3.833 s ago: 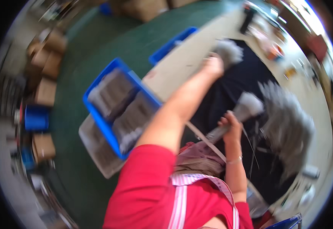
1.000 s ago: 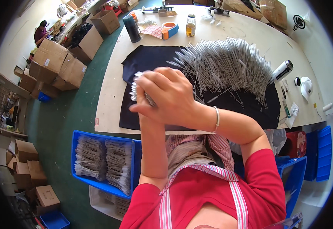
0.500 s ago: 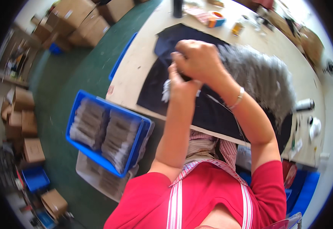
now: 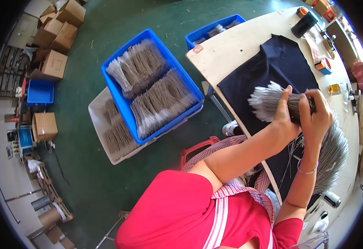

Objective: The person repeatedly picks up bundles of wire brushes from a blue bin, separates them into smaller groups, and places them on a black mat on the table. They occasionally use a ruler to measure the brushes and transfer sorted bundles between the bin and the mat.

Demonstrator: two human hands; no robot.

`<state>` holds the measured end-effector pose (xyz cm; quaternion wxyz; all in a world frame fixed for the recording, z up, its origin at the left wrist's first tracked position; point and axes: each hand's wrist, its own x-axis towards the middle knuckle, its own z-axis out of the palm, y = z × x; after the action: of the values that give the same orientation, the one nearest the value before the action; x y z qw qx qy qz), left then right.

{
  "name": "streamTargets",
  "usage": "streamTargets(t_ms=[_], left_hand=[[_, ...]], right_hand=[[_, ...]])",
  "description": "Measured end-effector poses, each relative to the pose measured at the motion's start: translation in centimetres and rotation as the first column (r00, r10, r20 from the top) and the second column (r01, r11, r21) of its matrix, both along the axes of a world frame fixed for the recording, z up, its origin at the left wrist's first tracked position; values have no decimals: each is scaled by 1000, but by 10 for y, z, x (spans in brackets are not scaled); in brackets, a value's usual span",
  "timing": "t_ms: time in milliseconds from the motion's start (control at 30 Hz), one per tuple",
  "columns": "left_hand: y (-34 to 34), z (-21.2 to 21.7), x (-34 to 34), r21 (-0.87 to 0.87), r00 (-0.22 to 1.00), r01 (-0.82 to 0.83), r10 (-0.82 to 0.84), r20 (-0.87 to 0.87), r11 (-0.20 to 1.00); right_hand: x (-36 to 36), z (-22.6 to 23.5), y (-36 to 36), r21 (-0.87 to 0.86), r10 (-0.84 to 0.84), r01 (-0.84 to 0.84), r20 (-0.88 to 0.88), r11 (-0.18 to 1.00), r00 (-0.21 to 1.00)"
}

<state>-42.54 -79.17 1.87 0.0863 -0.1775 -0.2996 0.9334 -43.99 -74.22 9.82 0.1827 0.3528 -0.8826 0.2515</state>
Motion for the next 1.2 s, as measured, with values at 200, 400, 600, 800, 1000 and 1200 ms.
streamTargets(t_ms=[200, 400, 600, 800, 1000, 1200], left_hand=[[15, 12, 56, 99, 975, 89, -67, -210, 991], [14, 72, 110, 18, 931, 12, -5, -366, 1000], [-43, 66, 135, -417, 931, -200, 40, -362, 887], [-108, -10, 154, -571, 975, -218, 155, -158, 791], [-233, -176, 183, -916, 734, 337, 549, 400, 217], [-289, -255, 161, -362, 202, 928, 702, 683, 86]], right_hand=[[65, 8, 24, -16, 85, -91, -225, 996, 971], [118, 40, 34, -127, 175, -238, -374, 963, 911], [141, 1, 22, -88, 274, -341, -427, 936, 862], [138, -70, -28, -240, 586, -585, -76, 775, 807], [152, -135, -13, -328, 628, -544, 263, 772, 733], [155, -146, 24, -221, 497, -452, 509, 864, 702]])
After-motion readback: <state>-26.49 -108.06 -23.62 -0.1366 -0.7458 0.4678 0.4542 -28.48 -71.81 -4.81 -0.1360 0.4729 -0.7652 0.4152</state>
